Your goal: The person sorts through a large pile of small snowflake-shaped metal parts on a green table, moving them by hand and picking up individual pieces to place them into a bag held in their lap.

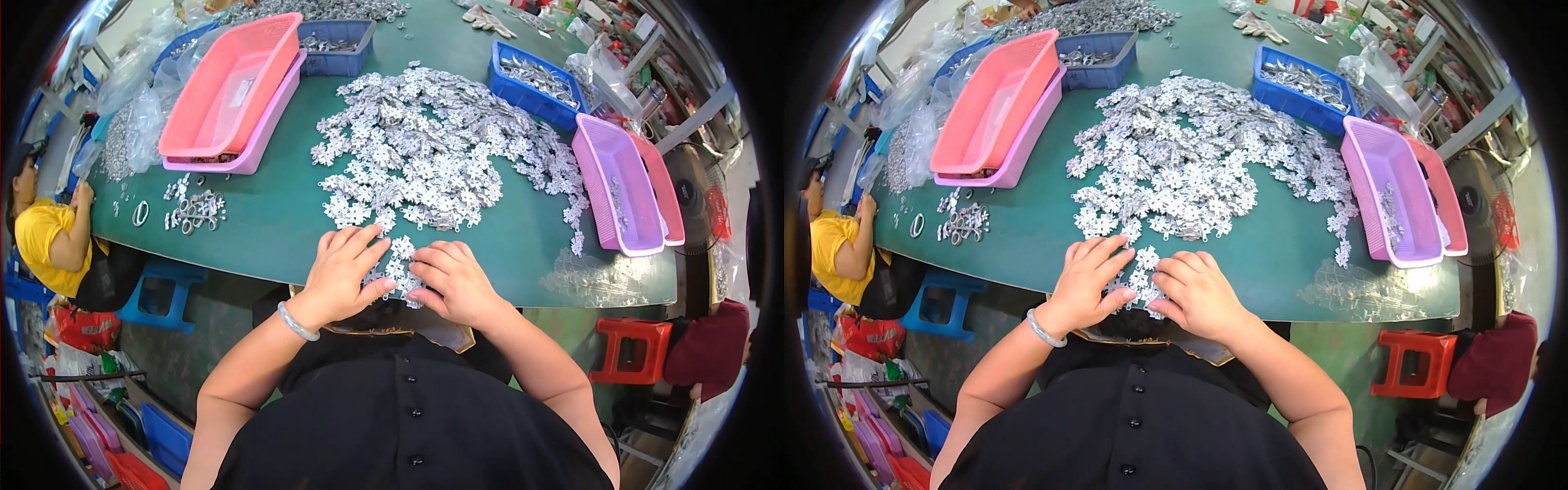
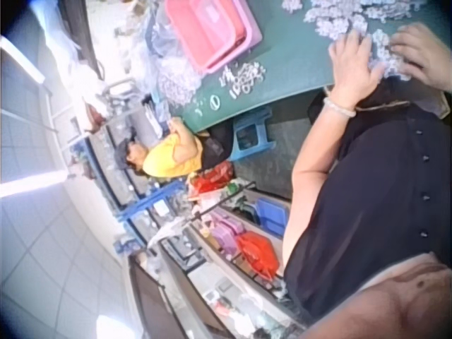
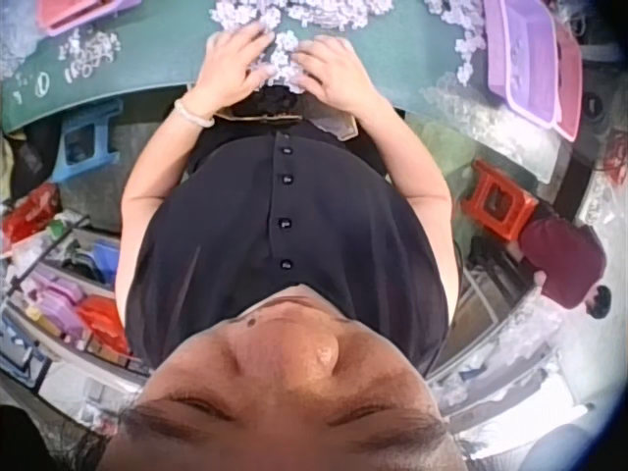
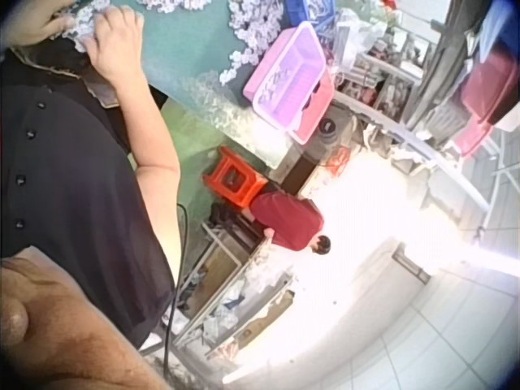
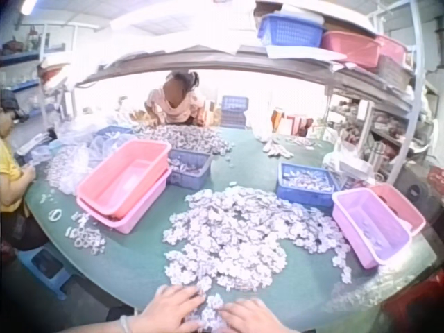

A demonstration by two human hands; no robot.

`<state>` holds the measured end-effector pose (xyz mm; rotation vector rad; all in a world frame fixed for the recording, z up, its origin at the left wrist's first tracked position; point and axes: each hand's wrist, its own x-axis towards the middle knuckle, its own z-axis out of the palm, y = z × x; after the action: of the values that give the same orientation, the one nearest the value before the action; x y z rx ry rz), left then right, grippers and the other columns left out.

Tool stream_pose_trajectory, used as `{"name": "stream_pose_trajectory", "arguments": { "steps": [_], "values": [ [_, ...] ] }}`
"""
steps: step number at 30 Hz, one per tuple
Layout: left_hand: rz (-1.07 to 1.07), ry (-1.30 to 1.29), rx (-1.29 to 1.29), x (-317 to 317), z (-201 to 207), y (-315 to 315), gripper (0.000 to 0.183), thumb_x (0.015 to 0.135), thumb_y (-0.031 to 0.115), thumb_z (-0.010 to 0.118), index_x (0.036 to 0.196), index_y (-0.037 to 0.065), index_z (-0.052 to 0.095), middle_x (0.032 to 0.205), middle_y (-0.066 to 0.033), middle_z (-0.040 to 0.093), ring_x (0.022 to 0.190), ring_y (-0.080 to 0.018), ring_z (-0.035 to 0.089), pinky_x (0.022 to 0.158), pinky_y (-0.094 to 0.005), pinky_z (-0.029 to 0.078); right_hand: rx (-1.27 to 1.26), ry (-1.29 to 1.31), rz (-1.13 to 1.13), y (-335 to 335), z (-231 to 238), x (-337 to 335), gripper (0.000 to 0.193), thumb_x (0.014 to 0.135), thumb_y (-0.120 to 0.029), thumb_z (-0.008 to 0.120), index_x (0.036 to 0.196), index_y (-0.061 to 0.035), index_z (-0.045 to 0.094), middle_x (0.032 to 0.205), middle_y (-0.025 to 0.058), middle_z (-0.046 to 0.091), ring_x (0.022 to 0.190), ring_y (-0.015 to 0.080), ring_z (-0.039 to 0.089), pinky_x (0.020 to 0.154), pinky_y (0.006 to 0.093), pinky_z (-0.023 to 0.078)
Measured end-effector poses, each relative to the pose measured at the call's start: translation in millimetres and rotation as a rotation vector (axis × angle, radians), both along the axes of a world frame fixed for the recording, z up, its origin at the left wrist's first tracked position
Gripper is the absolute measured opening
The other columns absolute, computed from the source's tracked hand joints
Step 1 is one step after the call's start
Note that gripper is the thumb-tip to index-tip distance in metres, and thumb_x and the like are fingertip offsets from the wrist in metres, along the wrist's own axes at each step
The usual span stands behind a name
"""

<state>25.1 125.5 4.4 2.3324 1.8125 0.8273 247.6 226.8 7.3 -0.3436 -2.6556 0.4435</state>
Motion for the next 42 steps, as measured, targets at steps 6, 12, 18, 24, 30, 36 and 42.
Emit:
{"name": "stream_pose_trajectory", "arguments": {
  "steps": [6, 12, 18, 24, 30, 36, 42],
  "values": [
    [-0.007, -0.027, 0.026, -2.8, -1.7, -2.0, 0.043, 0.084, 0.041, 0.069, 0.111, 0.007, 0.065, 0.128, -0.0115, 0.057, 0.116, -0.0325, 0.05, 0.099, -0.0474, 0.035, 0.034, 0.029, -0.008, -2.8, 9.2, -1.3, 0.04, 0.082, -0.029, 0.072, 0.117, -0.0116, 0.063, 0.127, 0.0113, 0.053, 0.109, 0.0335, 0.052, 0.092, 0.0442, 0.041],
    [-0.001, -0.049, 0.047, -2.0, -3.2, -2.5, 0.04, 0.083, 0.039, 0.07, 0.109, 0.008, 0.066, 0.123, -0.0101, 0.06, 0.114, -0.031, 0.052, 0.097, -0.047, 0.035, 0.063, 0.038, -0.185, -1.8, -2.5, -2.0, 0.038, 0.082, -0.021, 0.072, 0.117, -0.0076, 0.063, 0.116, 0.011, 0.06, 0.105, 0.0325, 0.053, 0.091, 0.0427, 0.044],
    [-0.01, -0.073, 0.013, -3.6, -3.5, -3.3, 0.047, 0.083, 0.04, 0.07, 0.114, 0.005, 0.064, 0.126, -0.0117, 0.058, 0.115, -0.0322, 0.051, 0.098, -0.0472, 0.036, -0.017, 0.086, -0.21, -0.4, 0.3, 2.8, 0.033, 0.082, -0.02, 0.072, 0.11, -0.0038, 0.065, 0.117, 0.0139, 0.06, 0.105, 0.034, 0.054, 0.09, 0.0425, 0.046],
    [-0.005, 0.056, 0.035, 7.8, -2.8, 3.1, 0.068, 0.081, 0.048, 0.07, 0.129, 0.001, 0.055, 0.133, -0.0188, 0.05, 0.118, -0.0373, 0.05, 0.102, -0.0477, 0.035, 0.003, 0.075, -0.089, -3.9, -5.8, -6.1, 0.033, 0.081, -0.015, 0.072, 0.11, -0.0027, 0.064, 0.123, 0.0153, 0.057, 0.115, 0.0359, 0.052, 0.097, 0.0428, 0.044],
    [-0.048, -0.036, 0.026, 8.4, -2.5, 1.2, 0.078, 0.076, 0.052, 0.074, 0.128, -0.002, 0.054, 0.127, -0.0185, 0.051, 0.117, -0.0377, 0.049, 0.101, -0.0479, 0.037, -0.189, 0.154, -0.04, 0.0, -9.4, -5.3, 0.036, 0.082, -0.013, 0.071, 0.115, -0.0022, 0.061, 0.124, 0.0178, 0.056, 0.116, 0.0373, 0.052, 0.099, 0.0457, 0.044],
    [-0.043, -0.042, 0.034, 10.4, 0.2, -0.4, 0.077, 0.072, 0.046, 0.079, 0.128, -0.001, 0.054, 0.125, -0.0173, 0.051, 0.115, -0.0367, 0.051, 0.099, -0.0473, 0.039, -0.078, 0.154, -0.108, -4.7, -7.2, -5.3, 0.036, 0.078, -0.016, 0.075, 0.109, -0.0022, 0.064, 0.118, 0.0141, 0.058, 0.111, 0.0356, 0.054, 0.095, 0.0455, 0.045],
    [-0.02, -0.072, 0.126, 10.4, -9.0, -1.7, 0.057, 0.074, 0.034, 0.079, 0.117, 0.001, 0.06, 0.116, -0.0135, 0.056, 0.108, -0.034, 0.054, 0.095, -0.0466, 0.041, -0.028, 0.139, -0.141, -7.8, -3.8, -18.8, 0.023, 0.074, -0.016, 0.077, 0.091, -0.0049, 0.067, 0.109, 0.0092, 0.058, 0.103, 0.0312, 0.053, 0.09, 0.0427, 0.042]
  ]
}}
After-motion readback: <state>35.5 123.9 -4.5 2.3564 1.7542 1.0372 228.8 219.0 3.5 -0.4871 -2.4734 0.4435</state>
